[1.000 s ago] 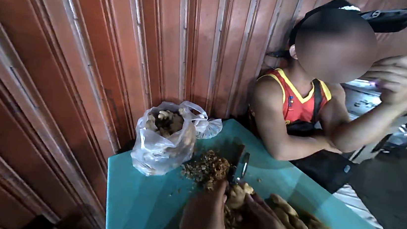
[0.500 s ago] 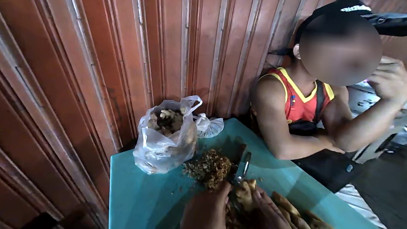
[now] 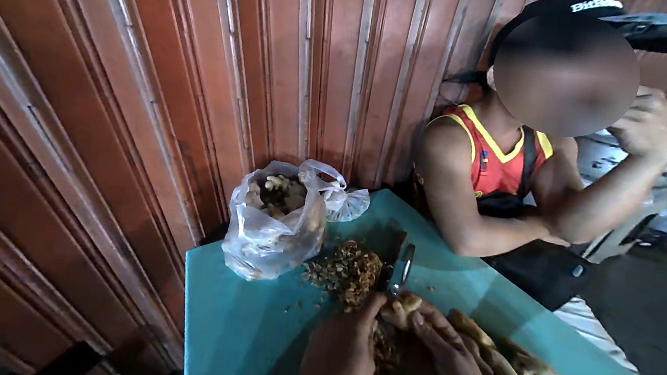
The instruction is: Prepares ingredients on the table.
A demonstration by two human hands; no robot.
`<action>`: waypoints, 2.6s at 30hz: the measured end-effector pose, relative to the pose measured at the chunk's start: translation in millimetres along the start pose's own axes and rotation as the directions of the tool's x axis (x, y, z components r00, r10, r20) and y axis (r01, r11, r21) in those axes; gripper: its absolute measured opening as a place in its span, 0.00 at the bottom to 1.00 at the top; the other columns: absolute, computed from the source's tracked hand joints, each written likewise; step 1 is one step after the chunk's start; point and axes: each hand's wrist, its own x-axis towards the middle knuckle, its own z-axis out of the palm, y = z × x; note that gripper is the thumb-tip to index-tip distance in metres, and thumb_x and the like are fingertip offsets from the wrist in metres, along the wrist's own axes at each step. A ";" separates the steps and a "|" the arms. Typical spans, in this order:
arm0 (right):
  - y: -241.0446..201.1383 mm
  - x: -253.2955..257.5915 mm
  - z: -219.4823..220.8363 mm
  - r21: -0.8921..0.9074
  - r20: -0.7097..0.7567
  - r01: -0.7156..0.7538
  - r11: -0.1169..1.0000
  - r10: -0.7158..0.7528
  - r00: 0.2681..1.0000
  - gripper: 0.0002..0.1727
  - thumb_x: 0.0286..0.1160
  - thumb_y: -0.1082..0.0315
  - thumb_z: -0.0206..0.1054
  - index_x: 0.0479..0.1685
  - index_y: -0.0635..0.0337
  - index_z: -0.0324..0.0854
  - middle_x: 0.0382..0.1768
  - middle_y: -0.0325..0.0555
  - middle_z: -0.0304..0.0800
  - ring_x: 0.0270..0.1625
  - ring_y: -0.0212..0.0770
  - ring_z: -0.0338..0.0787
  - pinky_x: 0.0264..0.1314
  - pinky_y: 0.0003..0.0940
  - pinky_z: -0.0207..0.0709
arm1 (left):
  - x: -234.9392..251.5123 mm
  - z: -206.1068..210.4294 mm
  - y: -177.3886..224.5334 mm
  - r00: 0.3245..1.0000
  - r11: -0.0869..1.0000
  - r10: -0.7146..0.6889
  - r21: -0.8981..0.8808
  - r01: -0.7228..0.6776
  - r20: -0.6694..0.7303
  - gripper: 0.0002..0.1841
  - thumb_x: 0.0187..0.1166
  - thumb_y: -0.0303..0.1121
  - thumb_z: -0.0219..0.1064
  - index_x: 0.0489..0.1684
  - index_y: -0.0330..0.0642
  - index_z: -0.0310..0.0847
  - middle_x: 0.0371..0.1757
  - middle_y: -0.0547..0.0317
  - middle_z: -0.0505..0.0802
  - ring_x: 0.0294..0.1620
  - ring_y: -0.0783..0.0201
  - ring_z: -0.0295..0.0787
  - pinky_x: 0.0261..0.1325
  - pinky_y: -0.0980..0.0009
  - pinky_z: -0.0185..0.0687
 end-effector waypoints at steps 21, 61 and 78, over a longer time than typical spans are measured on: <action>19.7 5.1 1.7 0.347 0.178 0.047 0.937 -0.115 0.977 0.05 0.65 0.65 0.75 0.36 0.52 0.91 0.54 0.48 0.94 0.56 0.39 0.93 0.57 0.32 0.87 | -7.8 12.9 25.9 0.993 0.993 -0.092 -0.062 0.097 0.075 0.34 0.95 0.37 0.50 0.97 0.47 0.38 0.52 0.38 0.93 0.54 0.38 0.93 0.59 0.42 0.85; 37.8 -8.8 21.7 0.223 -0.046 0.152 0.963 -0.145 0.988 0.05 0.67 0.72 0.61 0.33 0.50 0.77 0.52 0.46 0.91 0.54 0.39 0.91 0.55 0.36 0.86 | -1.4 12.0 21.2 0.966 0.952 -0.222 0.184 0.243 -0.131 0.35 0.87 0.23 0.52 0.95 0.59 0.52 0.57 0.43 0.93 0.56 0.39 0.93 0.54 0.44 0.87; 11.3 11.3 -10.3 0.157 0.030 0.433 0.888 -0.443 0.896 0.09 0.58 0.65 0.72 0.38 0.44 0.88 0.57 0.42 0.92 0.58 0.37 0.91 0.58 0.33 0.85 | -22.4 32.6 27.3 0.959 0.964 0.168 -0.167 -0.208 -0.229 0.25 0.89 0.31 0.57 0.84 0.35 0.65 0.50 0.40 0.93 0.42 0.44 0.93 0.46 0.46 0.89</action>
